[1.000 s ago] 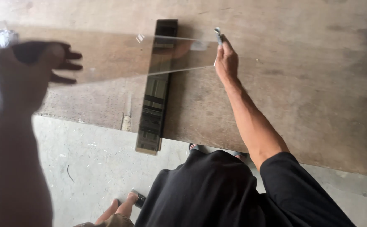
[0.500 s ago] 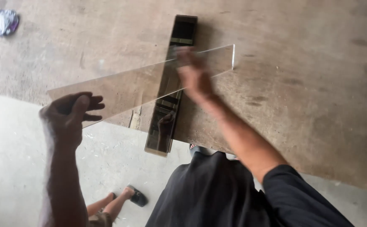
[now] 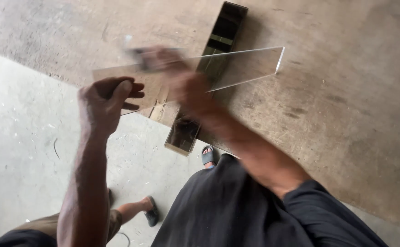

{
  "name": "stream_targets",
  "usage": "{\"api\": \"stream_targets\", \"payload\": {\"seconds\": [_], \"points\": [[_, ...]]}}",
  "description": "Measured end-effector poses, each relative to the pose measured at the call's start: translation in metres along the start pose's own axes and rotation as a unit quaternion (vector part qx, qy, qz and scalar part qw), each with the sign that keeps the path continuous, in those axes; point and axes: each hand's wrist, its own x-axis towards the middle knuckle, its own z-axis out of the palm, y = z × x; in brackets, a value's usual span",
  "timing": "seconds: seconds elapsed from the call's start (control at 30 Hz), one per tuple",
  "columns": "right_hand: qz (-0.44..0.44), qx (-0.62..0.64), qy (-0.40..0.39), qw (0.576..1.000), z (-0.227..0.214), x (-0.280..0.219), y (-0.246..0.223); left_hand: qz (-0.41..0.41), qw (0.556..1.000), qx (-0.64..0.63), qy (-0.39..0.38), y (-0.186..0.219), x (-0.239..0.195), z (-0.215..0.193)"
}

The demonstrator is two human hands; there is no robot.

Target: Sanding the sharp edges of a glass sheet using sandpaper to smooth them

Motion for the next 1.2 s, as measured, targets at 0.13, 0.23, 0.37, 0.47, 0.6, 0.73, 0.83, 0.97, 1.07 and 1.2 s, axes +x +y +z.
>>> {"api": "stream_targets", "payload": {"seconds": [0.13, 0.23, 0.37, 0.47, 0.6, 0.73, 0.83, 0.97, 1.07, 1.2], "points": [[0.075, -0.187, 0.003, 0.979, -0.064, -0.103, 0.149, -0.019, 0.990, -0.133, -0.048, -0.003, -0.004, 0.007], [0.020, -0.176, 0.039, 0.983, -0.037, -0.043, 0.066, 0.044, 0.995, -0.060, -0.065, -0.002, -0.002, 0.002], [-0.050, -0.024, 0.001, 0.998, 0.013, 0.010, -0.064, 0.062, 0.992, 0.096, -0.044, -0.039, -0.007, -0.007], [-0.049, -0.038, -0.049, 0.997, -0.007, -0.004, -0.062, 0.085, 0.993, 0.058, -0.052, -0.033, -0.011, -0.006], [-0.032, -0.118, -0.035, 0.992, -0.048, -0.042, -0.005, 0.120, 0.991, 0.023, -0.057, -0.025, -0.022, -0.014], [-0.022, -0.083, -0.070, 0.994, -0.041, -0.034, -0.073, 0.170, 0.975, 0.123, -0.076, -0.008, -0.022, -0.021], [-0.027, 0.014, -0.014, 0.999, -0.084, -0.060, -0.031, 0.179, 0.975, 0.062, -0.115, 0.030, -0.021, -0.018], [0.068, -0.039, -0.015, 0.997, -0.162, -0.167, 0.137, 0.195, 0.971, 0.052, -0.129, 0.029, -0.019, -0.020], [0.179, -0.167, -0.044, 0.968, -0.188, -0.211, 0.203, 0.220, 0.961, 0.073, -0.148, 0.033, -0.015, -0.026], [0.094, -0.063, 0.000, 0.994, -0.167, -0.176, 0.139, 0.209, 0.961, 0.123, -0.134, 0.025, -0.002, -0.027]]}}
